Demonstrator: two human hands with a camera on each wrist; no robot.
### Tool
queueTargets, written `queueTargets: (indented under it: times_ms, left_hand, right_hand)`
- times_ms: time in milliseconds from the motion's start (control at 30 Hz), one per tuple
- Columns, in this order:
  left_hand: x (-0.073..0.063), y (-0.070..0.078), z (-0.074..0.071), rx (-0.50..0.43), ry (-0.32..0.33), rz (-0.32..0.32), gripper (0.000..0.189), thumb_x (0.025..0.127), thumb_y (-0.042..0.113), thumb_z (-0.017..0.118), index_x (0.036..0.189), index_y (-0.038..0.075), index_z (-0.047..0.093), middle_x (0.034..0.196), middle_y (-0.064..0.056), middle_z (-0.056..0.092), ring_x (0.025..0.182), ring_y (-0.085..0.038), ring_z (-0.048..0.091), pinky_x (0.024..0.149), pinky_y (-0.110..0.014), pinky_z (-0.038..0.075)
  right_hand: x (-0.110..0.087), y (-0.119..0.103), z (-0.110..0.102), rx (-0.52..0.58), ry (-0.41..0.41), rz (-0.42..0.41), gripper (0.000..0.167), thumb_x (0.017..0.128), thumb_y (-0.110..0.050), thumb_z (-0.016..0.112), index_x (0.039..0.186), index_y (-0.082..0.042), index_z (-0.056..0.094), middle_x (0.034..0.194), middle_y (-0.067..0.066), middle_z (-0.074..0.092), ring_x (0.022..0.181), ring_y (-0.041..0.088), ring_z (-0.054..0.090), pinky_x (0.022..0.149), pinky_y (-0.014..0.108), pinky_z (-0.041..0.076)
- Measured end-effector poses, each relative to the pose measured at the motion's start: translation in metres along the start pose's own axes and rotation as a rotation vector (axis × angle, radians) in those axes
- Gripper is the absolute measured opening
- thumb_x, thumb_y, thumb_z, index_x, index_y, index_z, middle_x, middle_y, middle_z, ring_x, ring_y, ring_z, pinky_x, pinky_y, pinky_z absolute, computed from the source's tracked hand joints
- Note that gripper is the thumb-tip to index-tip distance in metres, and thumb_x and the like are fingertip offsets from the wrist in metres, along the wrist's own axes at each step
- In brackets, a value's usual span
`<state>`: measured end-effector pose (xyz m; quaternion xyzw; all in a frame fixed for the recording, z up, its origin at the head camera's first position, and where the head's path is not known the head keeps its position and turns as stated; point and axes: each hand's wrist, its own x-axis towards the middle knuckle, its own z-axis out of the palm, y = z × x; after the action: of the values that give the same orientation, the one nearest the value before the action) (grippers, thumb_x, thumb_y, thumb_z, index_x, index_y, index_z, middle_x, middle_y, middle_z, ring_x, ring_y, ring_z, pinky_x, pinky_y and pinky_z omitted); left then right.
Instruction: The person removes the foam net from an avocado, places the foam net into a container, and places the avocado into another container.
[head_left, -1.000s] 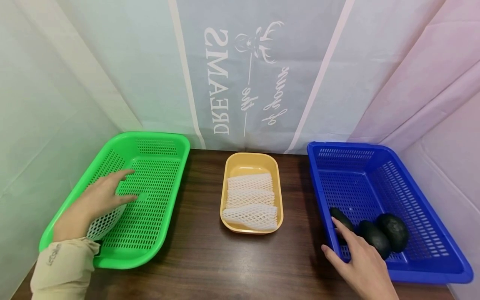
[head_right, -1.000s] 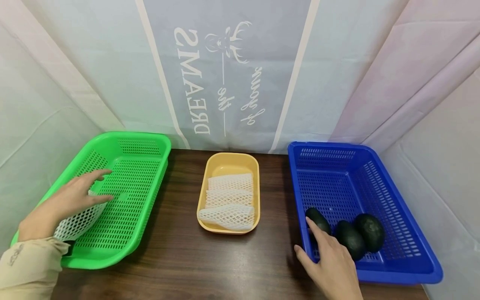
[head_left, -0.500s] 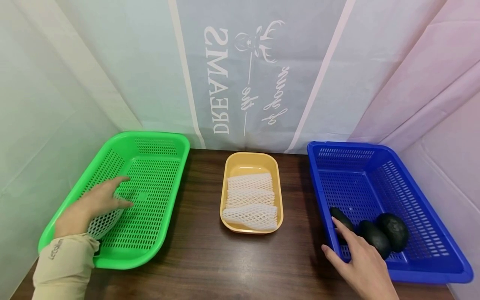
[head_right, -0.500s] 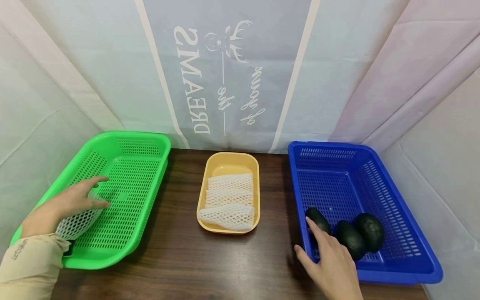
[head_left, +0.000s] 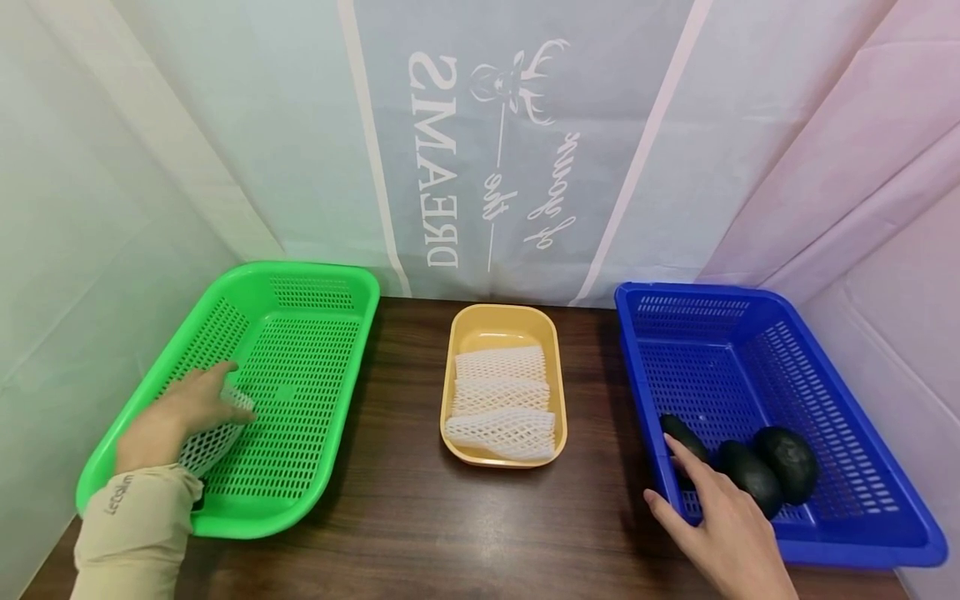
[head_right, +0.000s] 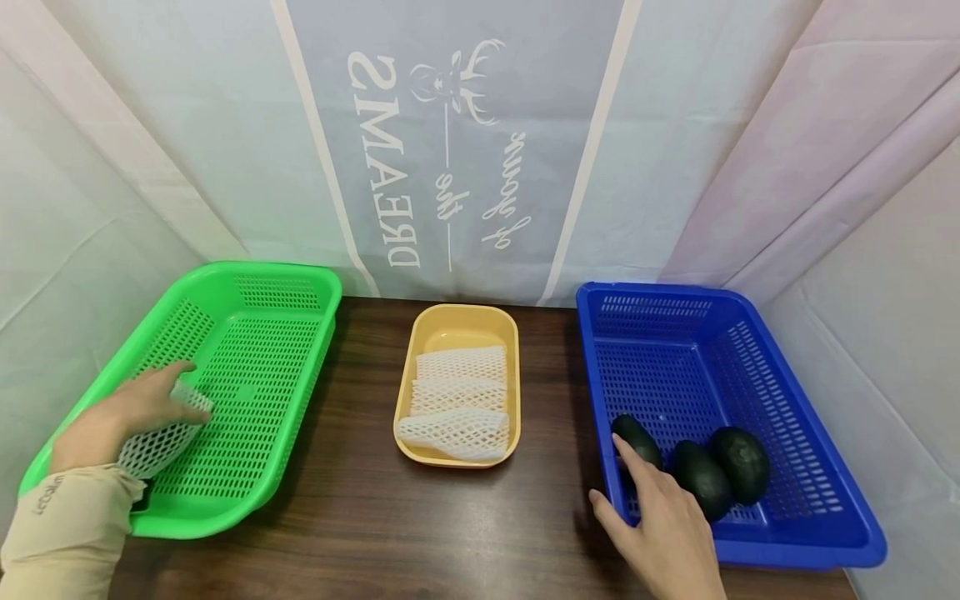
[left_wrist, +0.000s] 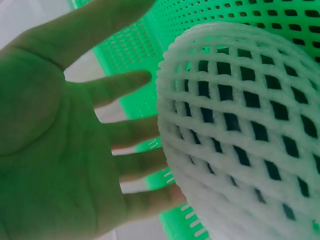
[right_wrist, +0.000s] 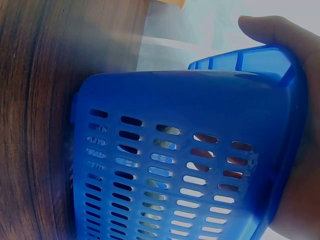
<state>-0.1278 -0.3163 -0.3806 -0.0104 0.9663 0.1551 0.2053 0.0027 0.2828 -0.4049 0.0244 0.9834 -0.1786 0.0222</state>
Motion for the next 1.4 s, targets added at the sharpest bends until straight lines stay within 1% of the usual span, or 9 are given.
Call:
queueTargets:
  times_ms: [200, 367, 767, 900, 967, 1133, 1200, 1333, 1400]
  left_hand:
    - [-0.0026, -0.0014, -0.0014, -0.028, -0.052, -0.062, 0.109, 0.082, 0.042, 0.076, 0.148, -0.017, 0.012, 0.141, -0.052, 0.018, 0.125, -0.072, 0.021, 0.098, -0.079, 0.028]
    - [-0.0026, -0.0033, -0.0016, -0.055, -0.111, -0.078, 0.115, 0.08, 0.043, 0.078, 0.149, -0.016, 0.007, 0.142, -0.051, 0.02, 0.124, -0.071, 0.026, 0.095, -0.076, 0.035]
    - [-0.0034, -0.0047, -0.0005, -0.03, -0.164, -0.088, 0.106, 0.078, 0.026, 0.082, 0.147, -0.015, 0.012, 0.135, -0.05, 0.028, 0.12, -0.068, 0.035, 0.091, -0.07, 0.043]
    - [-0.0046, -0.005, 0.0, -0.039, -0.193, -0.117, 0.109, 0.08, 0.025, 0.081, 0.148, -0.015, 0.007, 0.137, -0.05, 0.024, 0.12, -0.067, 0.034, 0.09, -0.069, 0.043]
    - [-0.0057, -0.0045, -0.0003, -0.043, -0.204, -0.133, 0.109, 0.08, 0.025, 0.081, 0.147, -0.017, 0.005, 0.134, -0.05, 0.028, 0.117, -0.064, 0.039, 0.088, -0.066, 0.046]
    - [-0.0068, -0.0039, -0.0004, -0.012, -0.2, -0.121, 0.088, 0.08, 0.025, 0.08, 0.133, -0.024, 0.03, 0.112, -0.042, 0.048, 0.099, -0.05, 0.054, 0.079, -0.054, 0.051]
    - [-0.0068, -0.0036, -0.0003, -0.001, -0.197, -0.116, 0.084, 0.08, 0.025, 0.081, 0.127, -0.025, 0.034, 0.111, -0.042, 0.05, 0.1, -0.051, 0.054, 0.08, -0.054, 0.051]
    - [-0.0065, -0.0039, 0.0001, 0.026, -0.201, -0.12, 0.091, 0.079, 0.026, 0.082, 0.132, -0.026, 0.03, 0.125, -0.049, 0.041, 0.112, -0.063, 0.045, 0.088, -0.063, 0.047]
    - [-0.0064, -0.0044, 0.0008, 0.032, -0.204, -0.125, 0.091, 0.079, 0.027, 0.082, 0.133, -0.026, 0.03, 0.127, -0.049, 0.039, 0.114, -0.064, 0.044, 0.088, -0.064, 0.047]
  right_hand:
    - [-0.0002, 0.0005, -0.0001, 0.001, -0.005, 0.004, 0.08, 0.089, -0.055, 0.066, 0.152, -0.014, 0.037, 0.127, 0.02, 0.066, 0.106, 0.047, 0.063, 0.068, 0.061, 0.051]
    - [-0.0002, 0.0008, 0.0, -0.002, -0.009, 0.007, 0.08, 0.089, -0.055, 0.065, 0.152, -0.014, 0.037, 0.127, 0.02, 0.066, 0.105, 0.047, 0.063, 0.068, 0.06, 0.051]
    - [-0.0009, -0.0008, 0.0007, -0.004, 0.003, 0.008, 0.079, 0.09, -0.055, 0.065, 0.152, -0.014, 0.039, 0.126, 0.019, 0.066, 0.104, 0.045, 0.063, 0.068, 0.059, 0.051]
    - [-0.0013, -0.0009, 0.0016, -0.003, 0.016, 0.002, 0.078, 0.09, -0.055, 0.065, 0.151, -0.015, 0.039, 0.125, 0.018, 0.067, 0.104, 0.045, 0.064, 0.069, 0.06, 0.051]
    - [-0.0014, -0.001, 0.002, -0.004, 0.019, 0.001, 0.078, 0.09, -0.054, 0.065, 0.151, -0.015, 0.04, 0.125, 0.018, 0.067, 0.104, 0.045, 0.064, 0.069, 0.06, 0.051]
    - [-0.0014, -0.0014, 0.0022, -0.005, 0.021, 0.0, 0.077, 0.09, -0.054, 0.066, 0.151, -0.014, 0.04, 0.125, 0.018, 0.067, 0.103, 0.044, 0.064, 0.069, 0.059, 0.051]
    - [-0.0014, -0.0015, 0.002, -0.006, 0.021, 0.001, 0.077, 0.09, -0.054, 0.066, 0.151, -0.014, 0.04, 0.125, 0.018, 0.067, 0.103, 0.044, 0.064, 0.069, 0.059, 0.051]
    - [-0.0014, -0.0015, 0.0012, -0.009, 0.012, 0.007, 0.078, 0.09, -0.055, 0.065, 0.151, -0.015, 0.039, 0.126, 0.018, 0.066, 0.105, 0.045, 0.063, 0.07, 0.06, 0.051]
    - [-0.0013, -0.0015, 0.0009, -0.011, 0.008, 0.01, 0.078, 0.09, -0.056, 0.064, 0.151, -0.015, 0.039, 0.126, 0.019, 0.066, 0.105, 0.045, 0.063, 0.07, 0.06, 0.051]
